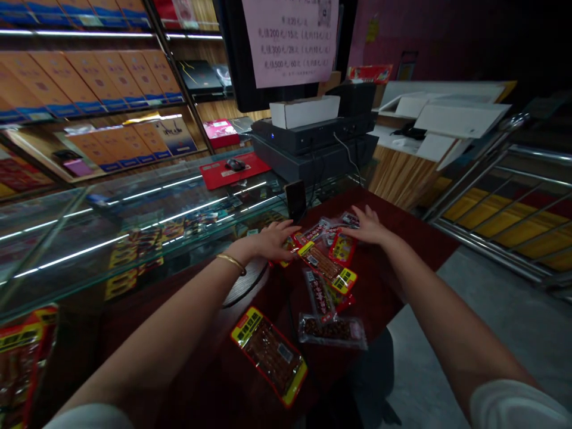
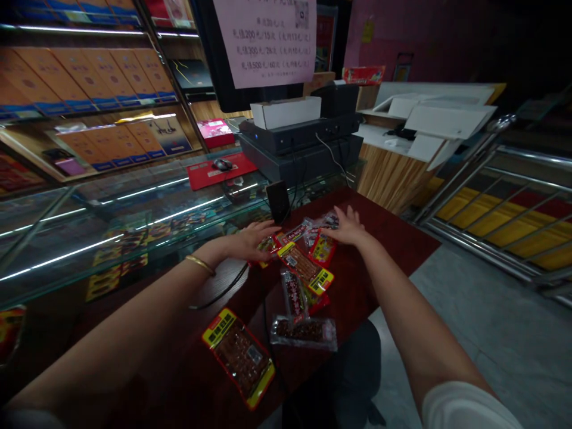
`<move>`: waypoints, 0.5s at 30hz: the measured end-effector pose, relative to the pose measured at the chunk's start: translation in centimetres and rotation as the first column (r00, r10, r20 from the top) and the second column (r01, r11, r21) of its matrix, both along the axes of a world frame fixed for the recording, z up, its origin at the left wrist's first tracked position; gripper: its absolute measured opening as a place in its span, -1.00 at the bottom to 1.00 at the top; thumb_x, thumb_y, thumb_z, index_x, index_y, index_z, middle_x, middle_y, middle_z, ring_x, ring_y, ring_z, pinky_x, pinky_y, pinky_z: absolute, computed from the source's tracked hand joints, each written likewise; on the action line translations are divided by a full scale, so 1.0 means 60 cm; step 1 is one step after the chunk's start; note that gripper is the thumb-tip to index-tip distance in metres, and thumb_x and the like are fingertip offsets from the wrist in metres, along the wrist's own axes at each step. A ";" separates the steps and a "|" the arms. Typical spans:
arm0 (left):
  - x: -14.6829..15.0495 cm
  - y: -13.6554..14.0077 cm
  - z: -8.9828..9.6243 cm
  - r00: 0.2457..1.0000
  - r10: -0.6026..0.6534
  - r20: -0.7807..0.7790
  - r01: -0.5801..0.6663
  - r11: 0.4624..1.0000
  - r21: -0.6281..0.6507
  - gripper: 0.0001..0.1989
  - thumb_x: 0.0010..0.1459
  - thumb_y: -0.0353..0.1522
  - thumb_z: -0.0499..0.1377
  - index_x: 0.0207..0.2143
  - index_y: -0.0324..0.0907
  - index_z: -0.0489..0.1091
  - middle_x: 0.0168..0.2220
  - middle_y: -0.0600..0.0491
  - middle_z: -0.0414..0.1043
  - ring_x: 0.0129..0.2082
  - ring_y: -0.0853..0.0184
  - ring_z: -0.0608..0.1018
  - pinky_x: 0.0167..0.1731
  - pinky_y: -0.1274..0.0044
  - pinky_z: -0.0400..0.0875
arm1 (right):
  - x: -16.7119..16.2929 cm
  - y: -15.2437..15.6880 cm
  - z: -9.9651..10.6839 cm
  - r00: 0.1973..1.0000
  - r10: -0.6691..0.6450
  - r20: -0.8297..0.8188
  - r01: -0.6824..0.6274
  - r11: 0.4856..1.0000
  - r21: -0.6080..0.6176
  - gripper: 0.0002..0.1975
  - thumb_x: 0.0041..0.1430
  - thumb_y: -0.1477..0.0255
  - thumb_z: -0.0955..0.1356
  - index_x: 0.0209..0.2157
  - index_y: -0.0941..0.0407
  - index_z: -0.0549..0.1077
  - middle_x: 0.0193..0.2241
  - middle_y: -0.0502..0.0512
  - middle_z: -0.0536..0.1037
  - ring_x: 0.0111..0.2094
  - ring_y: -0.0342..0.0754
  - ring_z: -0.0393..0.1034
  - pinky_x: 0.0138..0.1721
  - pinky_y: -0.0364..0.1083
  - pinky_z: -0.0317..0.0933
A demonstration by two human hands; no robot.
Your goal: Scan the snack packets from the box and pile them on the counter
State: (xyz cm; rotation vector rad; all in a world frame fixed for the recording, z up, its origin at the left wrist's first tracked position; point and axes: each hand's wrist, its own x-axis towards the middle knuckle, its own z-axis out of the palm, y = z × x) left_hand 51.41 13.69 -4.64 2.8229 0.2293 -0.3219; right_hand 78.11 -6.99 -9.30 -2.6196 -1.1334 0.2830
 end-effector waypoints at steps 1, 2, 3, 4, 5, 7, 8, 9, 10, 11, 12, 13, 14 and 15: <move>0.009 0.007 0.002 0.999 -0.047 -0.027 0.047 0.998 0.028 -0.06 0.08 -0.01 0.25 0.44 0.04 -0.02 0.50 -0.10 -0.15 0.45 -0.10 0.00 0.34 0.10 -0.05 | 0.009 0.002 -0.002 1.000 -0.029 -0.012 0.028 0.999 -0.026 0.03 0.09 -0.09 0.46 0.42 0.11 0.10 0.44 0.46 0.02 0.41 0.49 -0.05 0.27 0.36 0.05; 0.018 0.010 0.002 0.995 -0.080 -0.062 0.084 0.995 0.060 -0.02 0.03 -0.08 0.31 0.44 0.07 -0.02 0.50 -0.08 -0.13 0.44 -0.11 0.01 0.33 0.07 -0.05 | 0.016 0.005 -0.004 0.999 -0.044 -0.026 0.043 0.998 -0.052 -0.02 0.10 -0.04 0.49 0.39 0.14 0.16 0.39 0.47 0.12 0.37 0.47 0.05 0.26 0.36 0.09; 0.027 0.011 0.002 0.990 -0.105 -0.099 0.114 0.989 0.089 0.03 -0.02 -0.15 0.35 0.45 0.07 -0.04 0.49 -0.08 -0.08 0.43 -0.11 0.04 0.32 0.06 -0.05 | 0.021 0.009 -0.005 0.998 -0.048 -0.042 0.044 0.996 -0.074 -0.15 0.16 0.04 0.49 0.34 0.14 0.24 0.35 0.41 0.23 0.32 0.40 0.17 0.24 0.34 0.15; 0.037 0.009 0.001 0.983 -0.121 -0.135 0.138 0.983 0.121 0.08 -0.07 -0.20 0.38 0.45 0.05 -0.05 0.46 -0.11 0.00 0.40 -0.10 0.09 0.31 0.06 -0.03 | 0.025 0.014 -0.006 0.997 -0.044 -0.059 0.039 0.995 -0.092 -0.30 0.23 0.12 0.47 0.29 0.13 0.31 0.29 0.34 0.32 0.25 0.31 0.29 0.20 0.31 0.21; 0.047 0.006 -0.001 0.979 -0.126 -0.160 0.151 0.976 0.159 0.12 -0.12 -0.24 0.41 0.45 0.01 -0.05 0.43 -0.15 0.09 0.37 -0.10 0.15 0.30 0.08 -0.02 | 0.027 0.020 -0.006 0.996 -0.038 -0.080 0.029 0.994 -0.107 -0.45 0.30 0.20 0.44 0.23 0.11 0.36 0.24 0.26 0.39 0.18 0.22 0.37 0.15 0.27 0.28; 0.065 0.000 -0.004 0.976 -0.115 -0.183 0.158 0.958 0.240 0.18 -0.20 -0.27 0.46 0.44 -0.06 -0.01 0.35 -0.23 0.23 0.29 -0.10 0.24 0.27 0.11 0.02 | 0.029 0.029 -0.001 0.989 -0.027 -0.143 0.007 0.991 -0.137 -0.63 0.38 0.29 0.40 0.15 0.10 0.43 0.15 0.17 0.47 0.05 0.09 0.47 0.05 0.17 0.40; 0.072 -0.003 -0.006 0.976 -0.105 -0.193 0.156 0.949 0.274 0.18 -0.23 -0.27 0.48 0.43 -0.09 0.02 0.32 -0.26 0.27 0.26 -0.10 0.26 0.25 0.12 0.04 | 0.029 0.032 0.002 0.983 -0.025 -0.182 -0.003 0.989 -0.151 -0.65 0.38 0.30 0.40 0.12 0.10 0.44 0.11 0.16 0.50 0.01 0.07 0.49 0.00 0.14 0.43; 0.078 -0.005 -0.008 0.975 -0.096 -0.202 0.155 0.942 0.298 0.17 -0.26 -0.28 0.49 0.41 -0.11 0.07 0.30 -0.28 0.30 0.24 -0.11 0.28 0.23 0.13 0.06 | 0.028 0.033 0.005 0.975 -0.024 -0.221 -0.012 0.987 -0.161 -0.66 0.38 0.29 0.40 0.11 0.11 0.45 0.09 0.15 0.51 -0.02 0.06 0.51 -0.02 0.12 0.44; 0.083 -0.006 -0.009 0.973 -0.090 -0.211 0.154 0.938 0.312 0.14 -0.28 -0.27 0.51 0.38 -0.12 0.13 0.27 -0.29 0.33 0.23 -0.11 0.29 0.22 0.14 0.07 | 0.026 0.033 0.007 0.966 -0.026 -0.257 -0.017 0.986 -0.164 -0.66 0.37 0.29 0.41 0.10 0.11 0.46 0.08 0.14 0.52 -0.03 0.06 0.51 -0.04 0.11 0.45; 0.085 -0.007 -0.010 0.972 -0.078 -0.223 0.148 0.937 0.316 0.09 -0.29 -0.27 0.52 0.34 -0.11 0.21 0.25 -0.28 0.36 0.22 -0.11 0.30 0.21 0.13 0.08 | 0.023 0.031 0.008 0.957 -0.029 -0.287 -0.017 0.987 -0.158 -0.66 0.37 0.29 0.41 0.10 0.12 0.46 0.07 0.14 0.52 -0.03 0.07 0.51 -0.04 0.11 0.45; 0.086 -0.007 -0.010 0.969 -0.060 -0.238 0.135 0.940 0.314 0.03 -0.30 -0.25 0.52 0.28 -0.10 0.29 0.22 -0.26 0.40 0.20 -0.11 0.31 0.21 0.12 0.08 | 0.019 0.027 0.009 0.950 -0.033 -0.311 -0.012 0.990 -0.140 -0.65 0.36 0.29 0.41 0.10 0.13 0.46 0.07 0.13 0.52 -0.03 0.08 0.51 -0.04 0.11 0.45; 0.086 -0.008 -0.009 0.967 -0.037 -0.252 0.117 0.944 0.308 -0.04 -0.31 -0.23 0.53 0.22 -0.10 0.36 0.19 -0.25 0.43 0.19 -0.12 0.32 0.21 0.10 0.06 | 0.014 0.022 0.008 0.944 -0.036 -0.329 -0.001 0.994 -0.113 -0.65 0.36 0.28 0.41 0.10 0.13 0.46 0.08 0.13 0.52 -0.02 0.09 0.51 -0.04 0.11 0.45; 0.084 -0.010 -0.007 0.964 -0.012 -0.265 0.095 0.949 0.301 -0.10 -0.31 -0.22 0.53 0.17 -0.10 0.41 0.16 -0.23 0.45 0.18 -0.12 0.34 0.22 0.08 0.05 | 0.008 0.015 0.006 0.938 -0.040 -0.344 0.014 0.997 -0.077 -0.65 0.36 0.28 0.41 0.10 0.12 0.46 0.08 0.12 0.52 -0.01 0.10 0.51 -0.04 0.11 0.45; 0.082 -0.012 -0.006 0.961 0.012 -0.277 0.073 0.952 0.296 -0.14 -0.31 -0.20 0.54 0.12 -0.11 0.45 0.14 -0.23 0.47 0.17 -0.12 0.35 0.22 0.06 0.05 | 0.001 0.007 0.004 0.933 -0.044 -0.356 0.033 0.999 -0.037 -0.65 0.36 0.28 0.41 0.10 0.12 0.46 0.08 0.12 0.51 -0.01 0.10 0.51 -0.04 0.11 0.45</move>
